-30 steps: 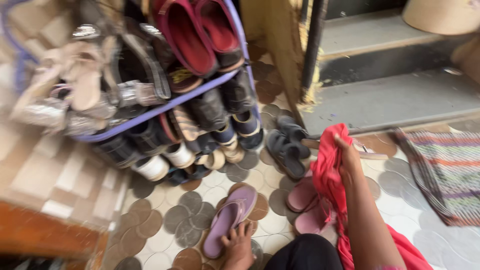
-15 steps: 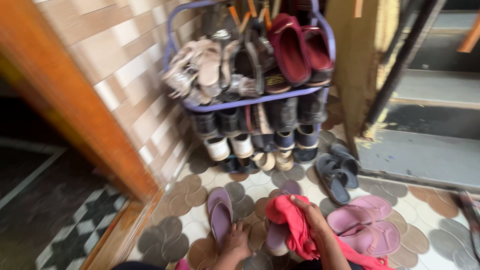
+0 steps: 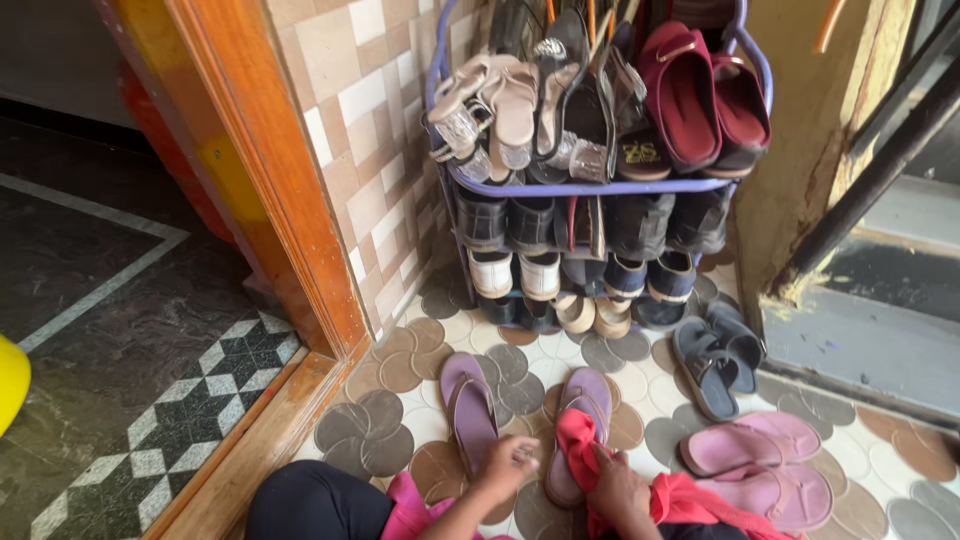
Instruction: The person sits on the floor and wipes several pairs of shoes and sandals with a red cloth. They handle beige sandals, dark slides, and purple flip-flops, wiping the soles and uppers, then place the cleaned items back on the floor or onto a nearby shoe rack.
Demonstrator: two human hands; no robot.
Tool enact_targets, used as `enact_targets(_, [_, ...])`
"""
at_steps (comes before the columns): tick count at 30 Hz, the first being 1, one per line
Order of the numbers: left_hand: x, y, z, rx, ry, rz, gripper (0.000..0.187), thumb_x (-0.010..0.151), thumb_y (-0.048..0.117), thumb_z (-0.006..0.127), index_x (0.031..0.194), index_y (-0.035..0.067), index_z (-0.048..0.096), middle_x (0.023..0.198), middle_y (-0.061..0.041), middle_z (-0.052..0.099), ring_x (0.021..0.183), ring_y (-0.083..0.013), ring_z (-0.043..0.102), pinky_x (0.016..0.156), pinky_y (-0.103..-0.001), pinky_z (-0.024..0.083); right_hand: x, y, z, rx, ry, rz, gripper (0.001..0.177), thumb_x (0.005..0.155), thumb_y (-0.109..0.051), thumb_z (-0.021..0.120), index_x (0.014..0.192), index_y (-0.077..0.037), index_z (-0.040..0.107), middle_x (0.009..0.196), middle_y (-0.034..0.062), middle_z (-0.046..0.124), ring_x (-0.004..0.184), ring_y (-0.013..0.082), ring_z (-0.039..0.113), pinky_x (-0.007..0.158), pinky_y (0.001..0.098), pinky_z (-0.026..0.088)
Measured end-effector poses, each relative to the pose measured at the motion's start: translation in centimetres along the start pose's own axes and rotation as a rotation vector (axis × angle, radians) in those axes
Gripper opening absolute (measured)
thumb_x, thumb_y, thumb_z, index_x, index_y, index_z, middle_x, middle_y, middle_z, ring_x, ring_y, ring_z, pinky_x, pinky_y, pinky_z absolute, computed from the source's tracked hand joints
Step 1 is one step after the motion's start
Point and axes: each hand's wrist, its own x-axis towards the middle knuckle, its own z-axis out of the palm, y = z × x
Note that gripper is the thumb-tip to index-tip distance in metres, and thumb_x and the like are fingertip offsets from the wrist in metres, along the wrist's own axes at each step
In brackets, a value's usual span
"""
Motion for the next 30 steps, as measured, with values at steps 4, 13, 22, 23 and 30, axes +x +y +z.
enact_targets(4, [-0.5,6.7,0.2,0.465,0.324,0.732,0.096,0.045,0.029,0.092,0.133,0.006,0.064,0.121,-0.024,0.070,0.103,-0.0429,0.062,0.091,-0.048,0.056,-0.8,-2.2,-2.5,0.233,0.211,-0.270,0.064,0.072,-0.020,0.077,0.133,-0.030,0.062,0.133,0.0087,0.064,0.113,0.0353,0.070,0.094,0.0445,0.057])
enact_targets(13, [5.9,14.5,-7.7,0.148,0.125,0.098,0.027,0.094,0.030,0.063,0.114,0.013,0.069,0.106,-0.013,0.077,0.100,-0.0325,0.074,0.083,-0.043,0.058,-2.3,-4.6,-13.0,0.541,0.629,-0.366,0.067,0.070,-0.033,0.090,0.130,-0.014,0.064,0.135,0.0119,0.062,0.127,0.0348,0.057,0.108,0.0485,0.047])
enact_targets(22, [4.2,22.5,-10.0,-0.233,0.047,0.044,0.030,0.106,0.023,0.053,0.131,0.013,0.065,0.105,-0.006,0.072,0.089,-0.0144,0.062,0.082,-0.029,0.052,-4.5,-9.5,-16.6,0.817,0.690,-0.859,0.120,0.063,-0.038,0.093,0.155,0.000,0.025,0.156,0.0291,0.038,0.143,0.0448,0.036,0.115,0.0575,0.024])
enact_targets(23, [4.1,23.1,-9.5,-0.327,0.002,0.160,0.028,0.108,0.021,0.053,0.131,0.010,0.065,0.112,-0.005,0.071,0.099,-0.0110,0.062,0.089,-0.026,0.051,-3.9,-9.3,-16.0,0.836,0.601,-0.731,0.113,0.065,-0.034,0.091,0.154,-0.003,0.028,0.150,0.0264,0.045,0.139,0.0425,0.043,0.112,0.0550,0.032])
enact_targets(30, [5.8,22.9,-8.9,-0.302,0.194,0.144,0.028,0.101,0.020,0.055,0.126,0.008,0.063,0.116,-0.004,0.072,0.105,-0.0129,0.065,0.094,-0.027,0.050,2.1,-3.3,-7.7,1.964,-0.092,-0.551,0.060,0.094,-0.002,0.062,0.150,-0.009,0.042,0.115,0.0229,0.067,0.095,0.0327,0.069,0.081,0.0426,0.058])
